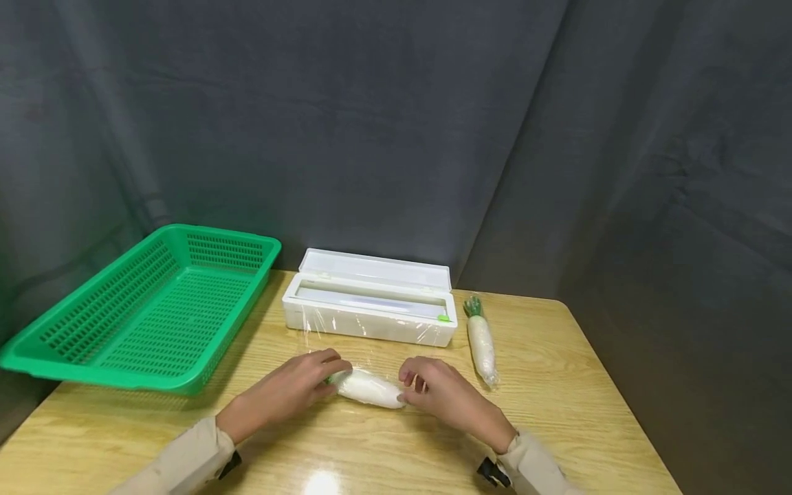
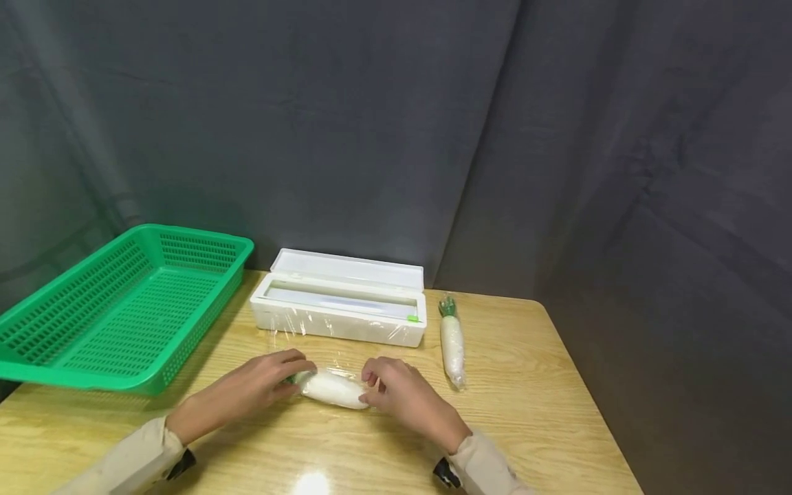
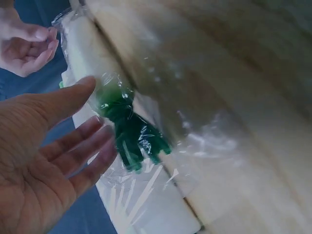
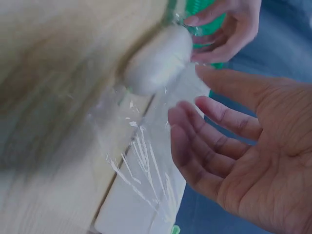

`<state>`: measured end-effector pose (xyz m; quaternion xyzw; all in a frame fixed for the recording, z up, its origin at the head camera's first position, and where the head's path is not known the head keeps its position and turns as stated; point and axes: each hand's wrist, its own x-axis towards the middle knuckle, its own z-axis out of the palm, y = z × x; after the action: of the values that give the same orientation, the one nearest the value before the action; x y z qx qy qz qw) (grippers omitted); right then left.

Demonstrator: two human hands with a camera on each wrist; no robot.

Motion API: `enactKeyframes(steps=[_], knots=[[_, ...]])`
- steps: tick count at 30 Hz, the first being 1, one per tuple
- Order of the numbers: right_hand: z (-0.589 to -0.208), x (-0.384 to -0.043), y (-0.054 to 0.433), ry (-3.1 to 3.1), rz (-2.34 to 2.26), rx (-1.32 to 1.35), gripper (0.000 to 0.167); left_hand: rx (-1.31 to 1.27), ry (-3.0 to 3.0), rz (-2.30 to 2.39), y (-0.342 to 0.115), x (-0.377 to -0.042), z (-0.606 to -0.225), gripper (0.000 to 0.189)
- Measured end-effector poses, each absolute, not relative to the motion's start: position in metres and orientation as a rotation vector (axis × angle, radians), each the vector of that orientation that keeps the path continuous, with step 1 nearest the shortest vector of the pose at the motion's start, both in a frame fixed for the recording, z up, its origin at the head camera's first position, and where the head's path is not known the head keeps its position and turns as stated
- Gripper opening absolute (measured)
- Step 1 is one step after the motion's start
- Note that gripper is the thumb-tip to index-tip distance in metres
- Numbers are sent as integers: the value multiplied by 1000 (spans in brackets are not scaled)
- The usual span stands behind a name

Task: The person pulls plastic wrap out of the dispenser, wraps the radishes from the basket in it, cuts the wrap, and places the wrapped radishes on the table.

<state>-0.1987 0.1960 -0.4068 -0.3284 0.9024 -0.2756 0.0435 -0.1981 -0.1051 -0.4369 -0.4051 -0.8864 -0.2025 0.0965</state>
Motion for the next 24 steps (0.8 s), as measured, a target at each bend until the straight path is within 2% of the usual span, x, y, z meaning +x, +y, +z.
enactKeyframes(steps=[4,7,24], knots=[[-416,-193,189,2866,-653,-1113,34,-1199,-2631,-635,-108,-199,-441,43],[-424,-191,183,2942,-528,-1179,38,-1192,-2609,-599,-106,-199,-443,42],[-438,-196,172,2951,-231,-1335,27,-1118,-2454,-38,-90,-199,-452,45]])
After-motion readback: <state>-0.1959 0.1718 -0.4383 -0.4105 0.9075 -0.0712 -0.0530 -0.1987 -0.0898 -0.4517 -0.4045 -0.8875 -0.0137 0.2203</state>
